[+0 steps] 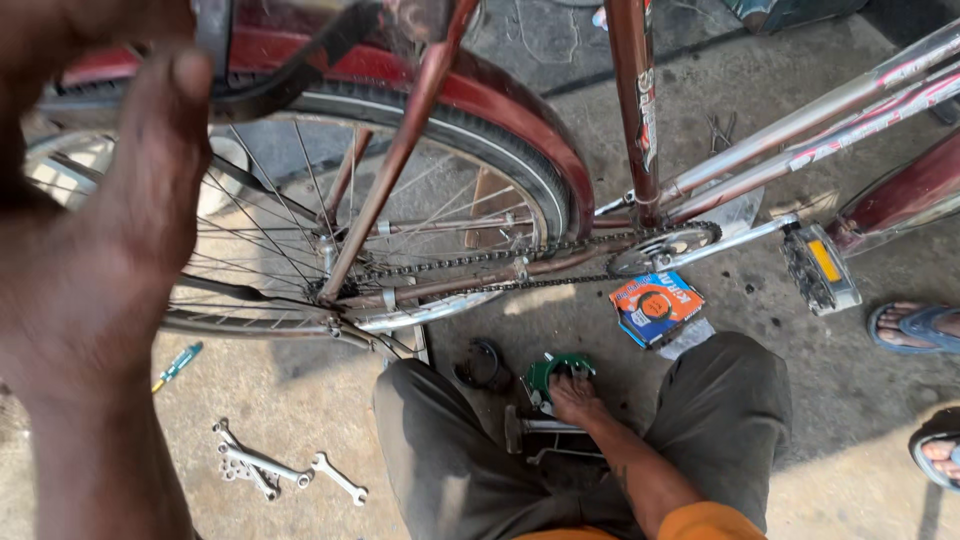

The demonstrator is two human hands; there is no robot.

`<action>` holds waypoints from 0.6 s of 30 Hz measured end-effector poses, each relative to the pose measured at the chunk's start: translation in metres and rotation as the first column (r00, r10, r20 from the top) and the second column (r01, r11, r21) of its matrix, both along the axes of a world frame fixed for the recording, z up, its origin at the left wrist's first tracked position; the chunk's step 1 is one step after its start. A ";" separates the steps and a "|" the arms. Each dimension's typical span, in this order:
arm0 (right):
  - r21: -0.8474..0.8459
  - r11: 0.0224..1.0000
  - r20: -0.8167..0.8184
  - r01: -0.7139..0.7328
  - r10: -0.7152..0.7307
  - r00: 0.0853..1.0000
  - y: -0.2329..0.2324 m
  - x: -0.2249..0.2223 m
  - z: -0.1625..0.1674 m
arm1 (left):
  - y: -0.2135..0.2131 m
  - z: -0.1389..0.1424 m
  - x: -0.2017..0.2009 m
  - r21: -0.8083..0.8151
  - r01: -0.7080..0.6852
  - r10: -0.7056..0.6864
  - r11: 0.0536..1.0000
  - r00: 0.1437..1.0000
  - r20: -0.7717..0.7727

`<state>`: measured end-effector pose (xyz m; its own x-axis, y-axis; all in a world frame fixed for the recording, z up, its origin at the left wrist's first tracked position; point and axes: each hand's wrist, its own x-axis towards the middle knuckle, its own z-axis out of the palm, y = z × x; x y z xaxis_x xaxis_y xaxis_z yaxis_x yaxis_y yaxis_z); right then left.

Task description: The person removes a green reflector from the rear bicycle frame, then installs a new reflector and tightens it with a wrench. They also handle a small metal bracket and screw near the chain area.

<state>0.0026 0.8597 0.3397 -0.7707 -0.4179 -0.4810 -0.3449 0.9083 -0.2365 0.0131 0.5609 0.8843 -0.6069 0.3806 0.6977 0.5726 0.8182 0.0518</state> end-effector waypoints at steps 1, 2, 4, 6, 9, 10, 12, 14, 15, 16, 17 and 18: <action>-0.007 1.000 0.011 0.021 -0.021 1.000 0.001 0.001 -0.001 | 0.001 -0.011 0.020 0.084 0.011 -0.008 0.996 0.999 -0.036; -0.021 0.999 0.046 0.028 -0.027 0.999 0.000 -0.001 -0.002 | 0.001 -0.026 0.040 0.167 0.008 0.001 0.986 0.999 -0.052; -0.039 0.998 0.138 0.045 -0.039 0.990 0.000 -0.010 -0.004 | 0.008 -0.071 0.070 0.361 -0.103 0.103 0.927 0.994 0.021; -0.080 0.983 0.114 0.163 -0.154 0.982 0.000 -0.025 -0.003 | 0.026 -0.131 0.075 0.432 -0.177 0.193 0.884 0.981 0.008; -0.140 0.926 0.147 0.349 -0.330 0.933 0.009 -0.039 0.011 | 0.043 -0.210 0.058 0.624 -0.148 -0.049 0.767 0.957 0.287; -0.153 0.900 0.169 0.407 -0.382 0.908 0.013 -0.037 0.020 | 0.047 -0.231 0.054 0.648 -0.279 -0.061 0.709 0.891 0.450; -0.629 0.483 0.485 0.609 -0.368 0.793 0.033 -0.022 0.049 | 0.053 -0.262 0.055 0.695 -0.395 -0.121 0.601 0.815 0.567; -0.737 -0.021 0.666 0.675 -0.194 0.721 0.052 -0.007 0.086 | 0.057 -0.278 0.050 0.700 -0.441 -0.166 0.562 0.768 0.618; -0.701 -0.205 0.710 0.683 -0.103 0.697 0.065 0.006 0.107 | 0.060 -0.280 0.048 0.690 -0.435 -0.175 0.578 0.760 0.626; -0.684 -0.336 0.692 0.647 -0.020 0.721 0.074 0.014 0.128 | 0.064 -0.280 0.046 0.678 -0.432 -0.183 0.594 0.749 0.637; -0.645 -0.465 0.662 0.607 0.058 0.748 0.080 0.019 0.149 | 0.068 -0.277 0.041 0.660 -0.408 -0.174 0.631 0.755 0.633; -0.653 -0.516 0.592 0.554 0.107 0.799 0.083 0.022 0.167 | 0.073 -0.272 0.037 0.637 -0.387 -0.166 0.667 0.756 0.633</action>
<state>0.0250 0.9426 0.5070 -0.9604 -0.2754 0.0434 0.1716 -0.7067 -0.6864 0.0502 0.6340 0.6121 -0.9744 -0.1525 0.1654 0.0893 0.4127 0.9065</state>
